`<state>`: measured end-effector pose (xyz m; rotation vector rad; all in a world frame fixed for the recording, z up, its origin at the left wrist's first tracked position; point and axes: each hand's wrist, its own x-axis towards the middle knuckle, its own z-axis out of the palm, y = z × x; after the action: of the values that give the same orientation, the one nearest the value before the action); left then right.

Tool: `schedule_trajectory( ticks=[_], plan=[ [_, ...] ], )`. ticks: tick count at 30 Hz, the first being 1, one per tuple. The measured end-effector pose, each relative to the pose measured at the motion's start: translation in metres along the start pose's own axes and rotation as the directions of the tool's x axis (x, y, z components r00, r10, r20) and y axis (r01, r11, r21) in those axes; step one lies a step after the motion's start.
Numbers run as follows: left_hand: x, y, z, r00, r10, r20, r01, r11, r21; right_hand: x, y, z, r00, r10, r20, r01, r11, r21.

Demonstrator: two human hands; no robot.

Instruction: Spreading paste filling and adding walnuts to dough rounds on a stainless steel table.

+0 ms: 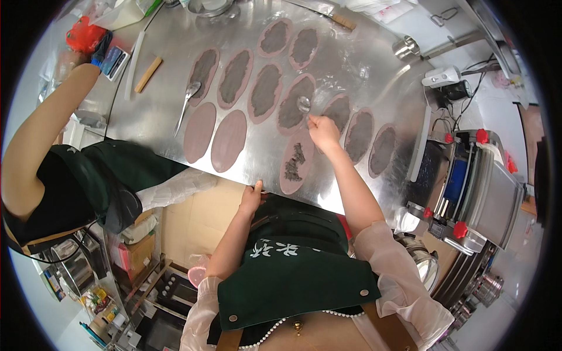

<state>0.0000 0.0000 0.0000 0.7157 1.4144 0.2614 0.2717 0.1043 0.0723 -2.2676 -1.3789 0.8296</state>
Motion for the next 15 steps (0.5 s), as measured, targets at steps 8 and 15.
schedule_trajectory(
  ticks=[8,15],
  plan=[
    [0.002,-0.001,-0.022,0.998,-0.035,0.053,0.033,0.999,0.037,-0.047,-0.015,0.017,0.994,-0.104,0.024,0.106,0.991,-0.083],
    [0.009,-0.004,-0.017,0.958,-0.105,0.268,0.069,0.988,0.139,-0.075,-0.031,0.004,0.946,-0.278,-0.165,0.262,0.959,-0.108]
  ],
)
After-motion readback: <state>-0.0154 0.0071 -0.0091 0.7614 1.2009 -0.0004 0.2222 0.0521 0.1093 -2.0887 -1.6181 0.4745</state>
